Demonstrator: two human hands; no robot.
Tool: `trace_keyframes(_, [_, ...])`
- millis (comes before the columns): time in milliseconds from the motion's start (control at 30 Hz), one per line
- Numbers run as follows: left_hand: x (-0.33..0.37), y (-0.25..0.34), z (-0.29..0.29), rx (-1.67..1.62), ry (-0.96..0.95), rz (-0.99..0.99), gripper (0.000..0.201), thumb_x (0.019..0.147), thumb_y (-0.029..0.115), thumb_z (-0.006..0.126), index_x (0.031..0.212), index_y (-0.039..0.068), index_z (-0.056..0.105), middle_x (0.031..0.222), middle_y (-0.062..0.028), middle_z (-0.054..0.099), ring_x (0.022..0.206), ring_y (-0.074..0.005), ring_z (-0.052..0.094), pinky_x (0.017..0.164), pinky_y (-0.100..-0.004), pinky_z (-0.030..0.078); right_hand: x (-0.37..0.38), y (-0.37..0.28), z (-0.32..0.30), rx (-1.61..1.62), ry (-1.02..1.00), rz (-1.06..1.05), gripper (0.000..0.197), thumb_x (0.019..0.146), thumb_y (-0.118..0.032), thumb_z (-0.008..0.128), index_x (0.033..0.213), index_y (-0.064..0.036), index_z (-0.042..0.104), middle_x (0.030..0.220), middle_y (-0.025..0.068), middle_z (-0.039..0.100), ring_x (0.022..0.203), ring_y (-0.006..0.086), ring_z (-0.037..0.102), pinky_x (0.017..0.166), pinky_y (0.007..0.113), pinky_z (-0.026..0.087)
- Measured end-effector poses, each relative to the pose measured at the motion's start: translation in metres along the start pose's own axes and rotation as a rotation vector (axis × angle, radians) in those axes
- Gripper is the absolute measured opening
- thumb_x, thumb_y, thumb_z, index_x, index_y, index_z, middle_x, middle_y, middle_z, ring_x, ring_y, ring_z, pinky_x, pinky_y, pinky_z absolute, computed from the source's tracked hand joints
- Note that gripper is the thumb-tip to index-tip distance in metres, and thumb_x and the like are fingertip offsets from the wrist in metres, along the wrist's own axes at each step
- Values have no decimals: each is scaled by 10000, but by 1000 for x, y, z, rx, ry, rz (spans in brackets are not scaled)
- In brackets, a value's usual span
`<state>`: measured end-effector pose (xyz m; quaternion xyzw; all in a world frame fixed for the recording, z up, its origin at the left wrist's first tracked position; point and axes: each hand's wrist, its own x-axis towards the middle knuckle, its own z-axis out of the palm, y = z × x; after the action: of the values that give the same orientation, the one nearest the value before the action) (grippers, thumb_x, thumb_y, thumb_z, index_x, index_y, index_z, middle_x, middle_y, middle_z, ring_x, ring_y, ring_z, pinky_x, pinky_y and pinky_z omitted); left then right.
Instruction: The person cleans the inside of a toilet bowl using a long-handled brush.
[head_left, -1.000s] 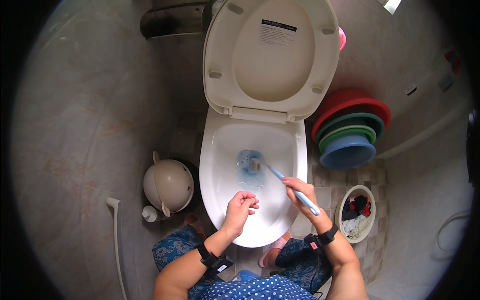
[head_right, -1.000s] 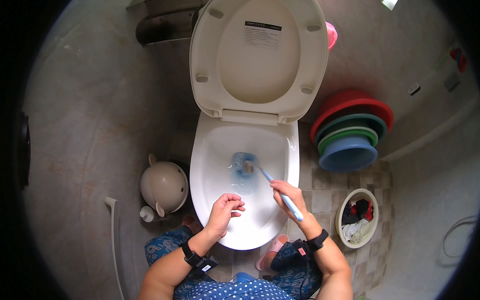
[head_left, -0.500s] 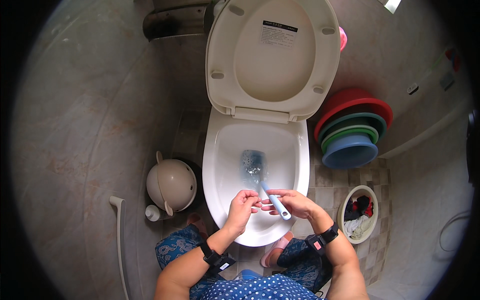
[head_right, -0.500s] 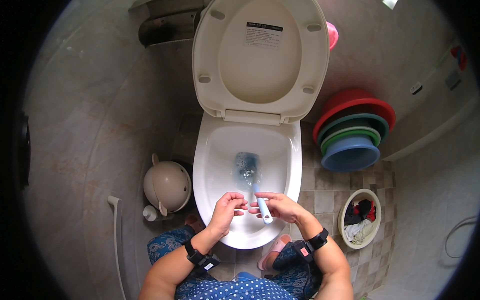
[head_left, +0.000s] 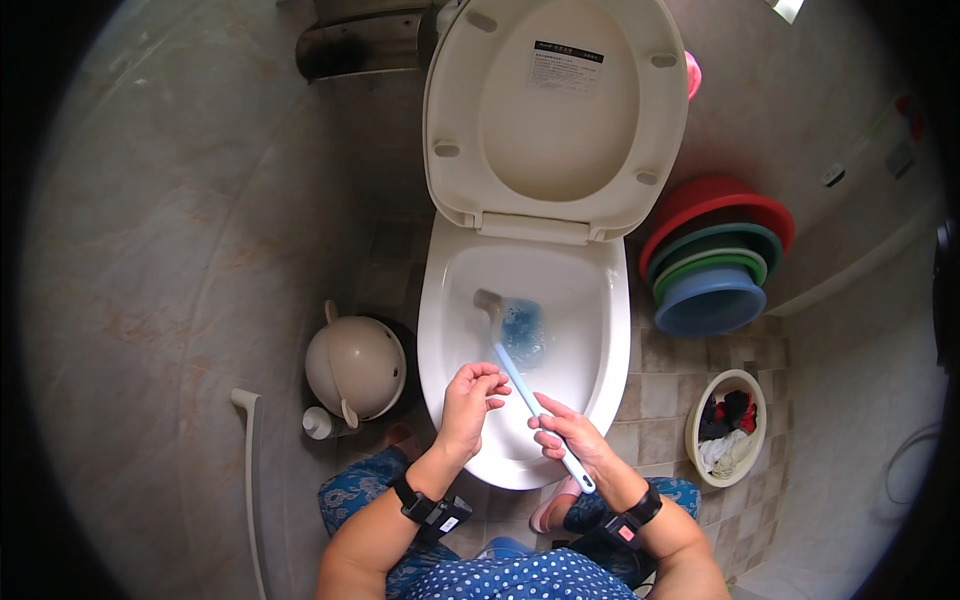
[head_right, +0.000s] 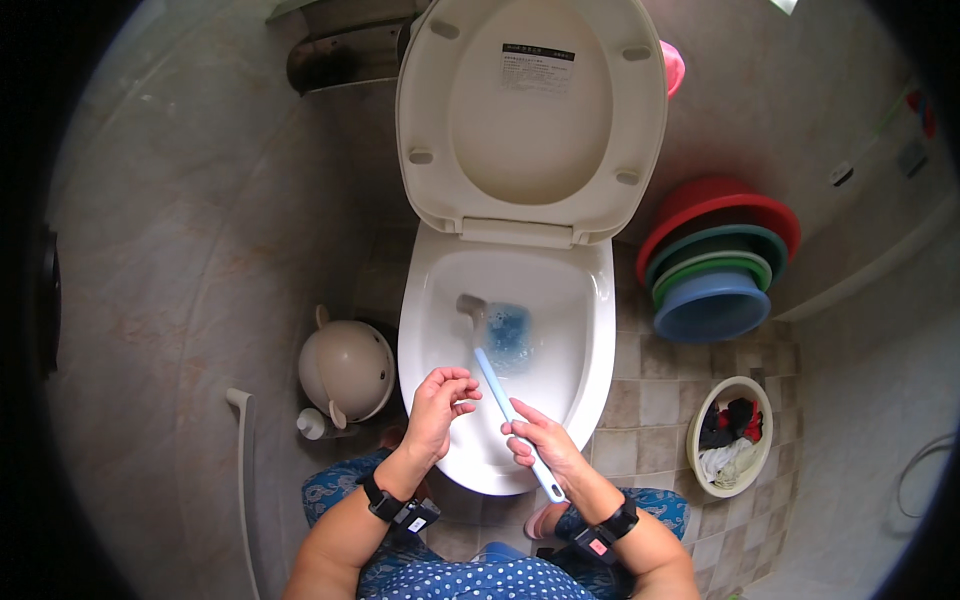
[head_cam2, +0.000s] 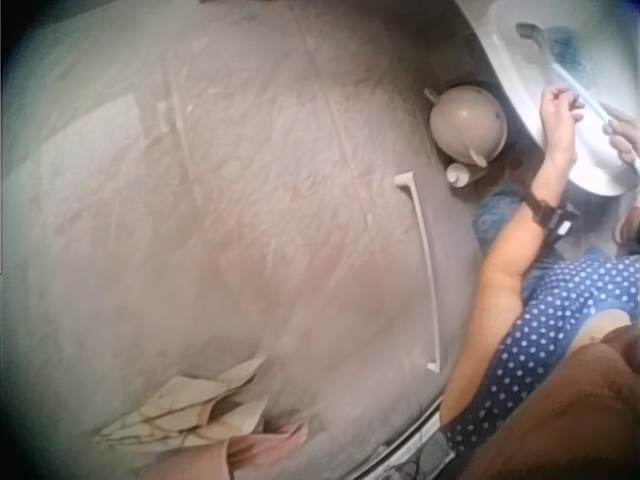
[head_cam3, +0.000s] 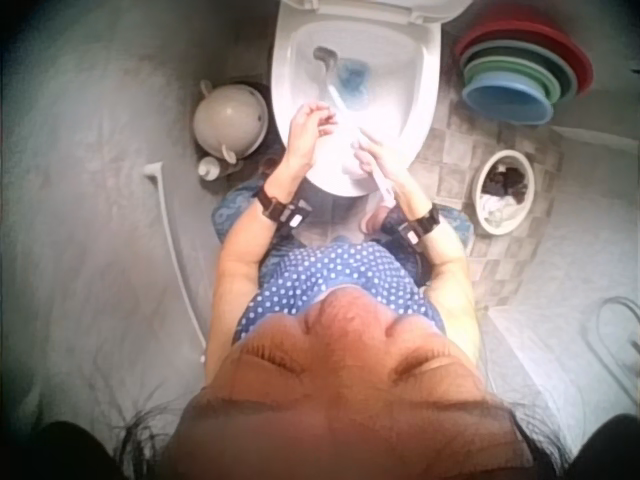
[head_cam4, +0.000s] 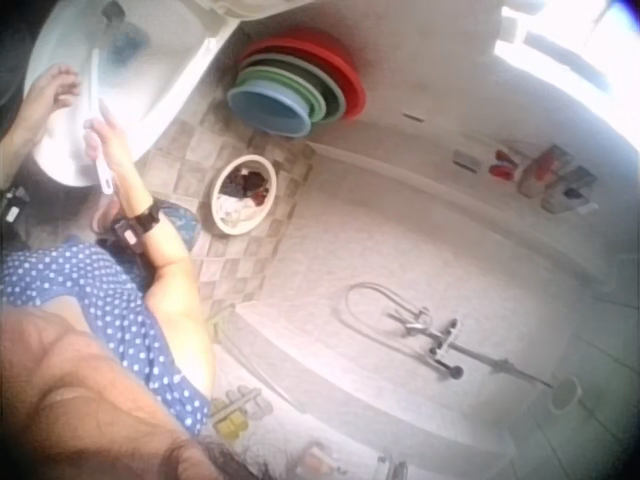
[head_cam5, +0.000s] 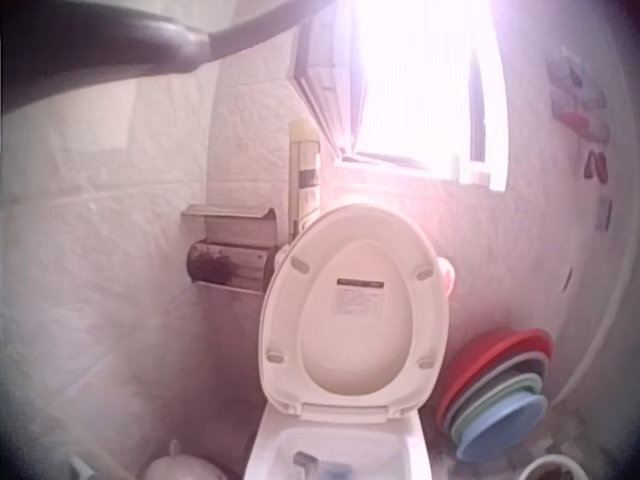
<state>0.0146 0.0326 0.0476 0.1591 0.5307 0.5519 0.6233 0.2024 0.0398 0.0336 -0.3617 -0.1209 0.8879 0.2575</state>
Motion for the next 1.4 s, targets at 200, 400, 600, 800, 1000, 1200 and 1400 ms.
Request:
trace_keyframes(200, [-4, 2, -8, 2, 21, -2, 158, 893, 125, 550, 1031, 48, 543, 939, -72, 643, 847, -149, 627, 734, -257, 484, 18, -3, 16, 0, -78, 84, 569, 968, -75, 474, 1488, -113, 244, 869, 61, 512, 549, 57, 371, 409, 166, 310])
trace_keyframes(400, [-6, 2, -9, -15, 34, -2, 151, 897, 114, 543, 1034, 50, 541, 943, -77, 638, 845, -152, 624, 736, -259, 484, 30, -16, 23, 103, -83, 151, 496, 989, -88, 438, 1462, -145, 300, 787, 36, 460, 510, 33, 336, 370, 134, 279])
trace_keyframes(600, [-8, 5, -10, -44, 73, 42, 146, 899, 104, 540, 1034, 50, 537, 937, -71, 632, 817, -142, 608, 733, -263, 484, -9, -8, 7, 27, -214, 256, 569, 987, -125, 461, 1503, -174, 227, 764, 12, 446, 498, 35, 329, 374, 149, 262])
trace_keyframes(800, [-6, -5, -9, -81, 94, 42, 144, 899, 91, 535, 1037, 50, 537, 926, -63, 628, 819, -136, 603, 725, -259, 486, 18, -26, 23, -9, -231, 183, 562, 986, -166, 476, 1498, -178, 244, 731, -5, 439, 490, 31, 324, 377, 148, 271])
trace_keyframes(1000, [-13, -9, -13, 7, 76, 39, 160, 903, 90, 528, 1051, 36, 554, 938, -60, 632, 838, -141, 605, 741, -276, 501, -33, 5, -3, -83, -144, 270, 585, 986, -196, 499, 1505, -203, 229, 703, -14, 429, 480, 37, 329, 378, 160, 291])
trace_keyframes(1200, [-13, -22, -4, 1451, -132, 898, 258, 908, 231, 543, 1065, 37, 610, 1074, -134, 609, 1126, -332, 509, 1048, -538, 307, -12, -18, 2, -224, -33, 285, 539, 993, -180, 481, 1490, -215, 278, 709, -20, 453, 476, 32, 332, 380, 152, 286])
trace_keyframes(1400, [-22, -5, -2, 1562, -344, 552, 268, 922, 294, 518, 952, 68, 657, 1028, -97, 648, 1102, -250, 548, 1068, -553, 276, -35, -8, -19, -312, -78, 354, 534, 982, -171, 514, 1477, -194, 315, 672, -24, 428, 473, 49, 352, 368, 177, 285])
